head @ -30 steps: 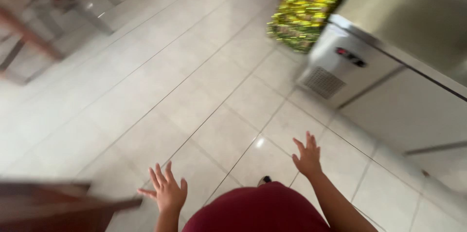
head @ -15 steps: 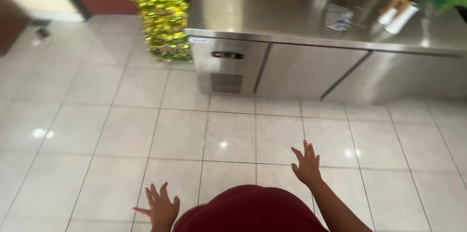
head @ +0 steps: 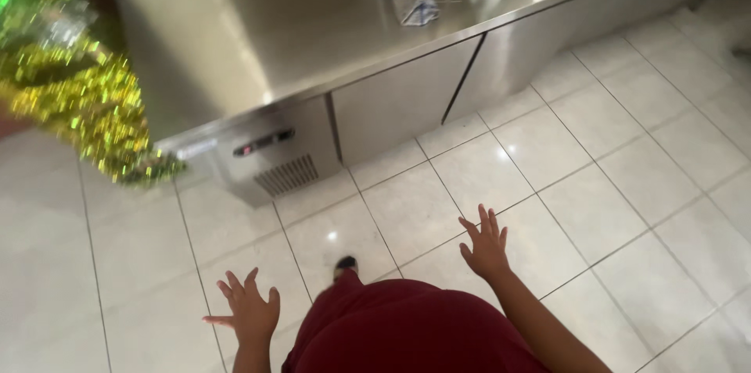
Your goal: The person sets a dining table by placing a table number, a menu stand, condiment containers, a vase of flowers, and plates onto a blue tablecloth.
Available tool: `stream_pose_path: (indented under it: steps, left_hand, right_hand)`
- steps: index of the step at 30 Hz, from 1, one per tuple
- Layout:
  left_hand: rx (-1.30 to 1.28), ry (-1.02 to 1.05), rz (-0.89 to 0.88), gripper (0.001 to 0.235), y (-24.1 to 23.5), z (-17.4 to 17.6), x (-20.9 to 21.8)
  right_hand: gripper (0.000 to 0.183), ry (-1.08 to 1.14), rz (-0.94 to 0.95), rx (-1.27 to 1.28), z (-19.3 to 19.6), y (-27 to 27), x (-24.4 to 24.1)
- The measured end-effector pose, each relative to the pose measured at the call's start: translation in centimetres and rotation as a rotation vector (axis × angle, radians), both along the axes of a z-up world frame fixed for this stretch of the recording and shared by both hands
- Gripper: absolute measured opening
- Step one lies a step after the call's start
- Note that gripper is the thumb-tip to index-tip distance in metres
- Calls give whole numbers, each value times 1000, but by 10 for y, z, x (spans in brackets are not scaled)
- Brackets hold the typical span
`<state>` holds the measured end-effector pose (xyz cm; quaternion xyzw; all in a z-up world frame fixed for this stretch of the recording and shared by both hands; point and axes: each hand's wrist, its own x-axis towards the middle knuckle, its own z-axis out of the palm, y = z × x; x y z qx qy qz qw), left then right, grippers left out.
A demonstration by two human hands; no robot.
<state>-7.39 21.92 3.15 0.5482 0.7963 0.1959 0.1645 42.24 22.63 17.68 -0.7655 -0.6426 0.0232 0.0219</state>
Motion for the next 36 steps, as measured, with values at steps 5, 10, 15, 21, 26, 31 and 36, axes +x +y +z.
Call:
stream_pose_path:
  steps: [5, 10, 15, 21, 26, 31, 36]
  left_hand:
    - [60, 30, -146, 69, 137, 39, -19]
    - [147, 48, -317, 68, 249, 77, -12]
    - [325, 18, -516, 59, 319, 114, 19]
    - [330, 18, -649, 59, 385, 155, 109]
    - [369, -33, -706, 56, 444, 200, 196]
    - [380, -63, -693, 51, 498, 274, 270]
    - [546, -167, -636, 41, 534, 373, 314]
  right_hand:
    - [64, 15, -103, 34, 40, 59, -31]
    - [61, 46, -141, 87, 72, 135, -69]
    - [60, 63, 13, 17, 83, 180, -97]
    - [59, 93, -104, 46, 85, 216, -36]
    - [58, 148, -186, 97, 87, 269, 44]
    - [58, 184, -137, 135, 124, 348, 112]
    - [56, 220, 91, 234, 187, 436, 154]
